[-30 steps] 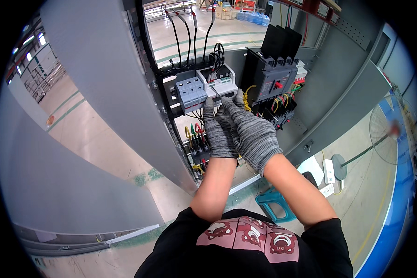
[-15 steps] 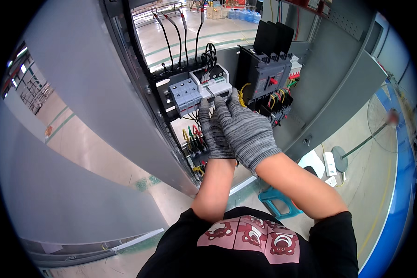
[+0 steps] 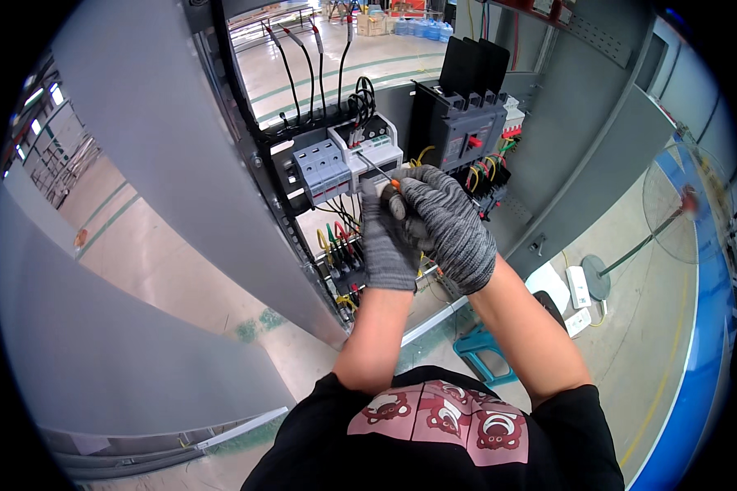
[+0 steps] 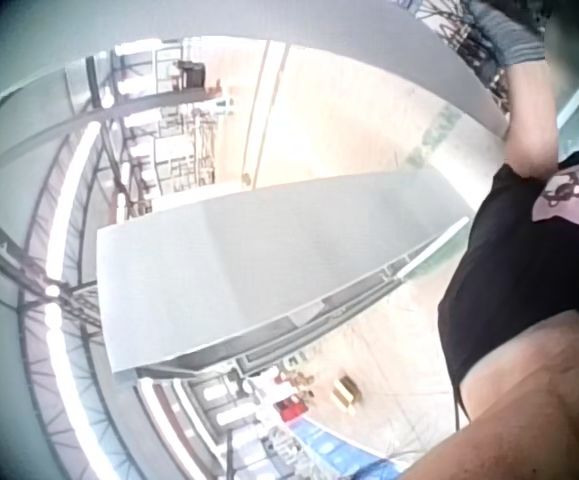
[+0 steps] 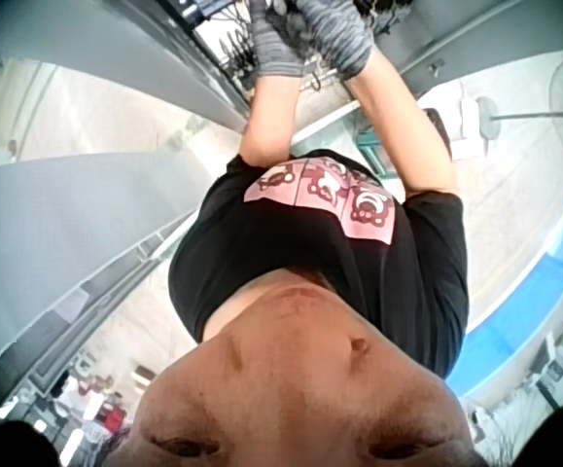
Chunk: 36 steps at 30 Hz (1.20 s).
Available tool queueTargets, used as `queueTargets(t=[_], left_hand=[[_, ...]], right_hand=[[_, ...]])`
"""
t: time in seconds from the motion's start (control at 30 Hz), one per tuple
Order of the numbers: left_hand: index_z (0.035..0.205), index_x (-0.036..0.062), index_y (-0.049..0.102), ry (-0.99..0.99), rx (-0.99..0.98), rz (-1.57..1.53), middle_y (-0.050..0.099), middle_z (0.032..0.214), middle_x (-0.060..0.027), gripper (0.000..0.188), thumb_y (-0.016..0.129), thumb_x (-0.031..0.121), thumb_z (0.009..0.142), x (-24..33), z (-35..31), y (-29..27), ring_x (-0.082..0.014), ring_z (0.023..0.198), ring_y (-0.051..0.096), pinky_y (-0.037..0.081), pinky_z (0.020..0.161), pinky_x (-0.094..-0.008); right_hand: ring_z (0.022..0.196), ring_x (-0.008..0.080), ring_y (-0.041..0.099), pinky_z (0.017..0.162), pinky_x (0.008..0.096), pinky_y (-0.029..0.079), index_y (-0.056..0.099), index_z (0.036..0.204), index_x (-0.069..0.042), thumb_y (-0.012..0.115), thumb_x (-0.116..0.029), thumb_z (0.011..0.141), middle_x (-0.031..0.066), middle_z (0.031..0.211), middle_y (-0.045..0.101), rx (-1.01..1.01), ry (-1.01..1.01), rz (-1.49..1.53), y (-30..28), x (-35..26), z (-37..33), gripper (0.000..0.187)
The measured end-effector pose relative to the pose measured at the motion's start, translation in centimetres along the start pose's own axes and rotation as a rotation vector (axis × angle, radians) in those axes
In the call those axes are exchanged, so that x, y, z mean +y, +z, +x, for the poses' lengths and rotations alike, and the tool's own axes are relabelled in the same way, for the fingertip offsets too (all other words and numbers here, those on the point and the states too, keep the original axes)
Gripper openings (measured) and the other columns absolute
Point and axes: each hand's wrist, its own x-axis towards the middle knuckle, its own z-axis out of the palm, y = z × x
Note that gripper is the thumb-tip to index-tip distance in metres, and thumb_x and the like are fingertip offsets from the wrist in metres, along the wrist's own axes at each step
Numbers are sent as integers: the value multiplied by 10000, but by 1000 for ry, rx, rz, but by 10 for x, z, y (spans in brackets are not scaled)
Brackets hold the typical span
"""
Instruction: The person uses a handheld electric screwdriver to tighten screws on a terminal block inside an open electrical panel. They then switch to a manual screwdriver to adjust additional terminals and wires within the same panel.
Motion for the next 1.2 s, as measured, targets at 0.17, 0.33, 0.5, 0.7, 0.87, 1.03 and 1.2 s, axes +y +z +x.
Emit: queueTargets(t=[0.17,0.33,0.5,0.7,0.87,1.03,1.2], left_hand=[[860,134,606,-101,-401,-117,600,711,-10,239,561,360,923,5,-8,2,-166,657,603,536,592,-267],[1122,66,590,3,-120,-1,615,982,-67,253,563,229,931,5,-4,16,-178,901,582,484,848,-317],[1129,51,586,125,-48,22,620,1067,-93,301,580,272,924,3,-2,9,-190,981,586,476,895,-312],[1168,92,555,2,-63,81,613,975,-55,359,594,336,907,2,-7,8,-172,919,582,489,852,-303],[1177,75,549,112,-113,111,603,927,-38,380,583,348,915,1,-2,-1,-163,866,571,482,807,-300],[1146,72,569,52,-67,47,615,961,-37,327,599,297,911,2,-4,5,-164,886,585,487,828,-298],[1155,64,552,22,-125,-48,609,1036,-92,342,513,332,947,1,6,-5,-207,926,576,481,836,-340]], right_hand=[[594,59,510,502,183,406,535,940,-50,520,-200,930,17,742,588,32,1,-134,-3,-2,-4,152],[727,238,597,640,301,500,540,1000,-30,543,-121,875,119,875,596,210,-535,-852,-5,5,-6,155],[892,347,591,801,413,491,556,1108,-46,537,-59,835,182,956,577,216,-554,-1397,-5,6,-32,274],[894,371,602,763,419,496,513,1169,-45,515,-76,867,211,968,607,235,-431,-1339,6,8,-32,304],[861,411,605,737,445,482,498,1160,-38,510,-106,905,246,893,611,235,-280,-1094,7,8,-29,264],[871,382,612,743,424,508,488,1208,-58,555,-138,883,229,1050,573,347,-669,-1280,0,20,-29,342],[849,317,656,649,416,542,444,1307,-106,508,-126,871,212,1052,572,131,-519,-1844,7,4,-24,441]])
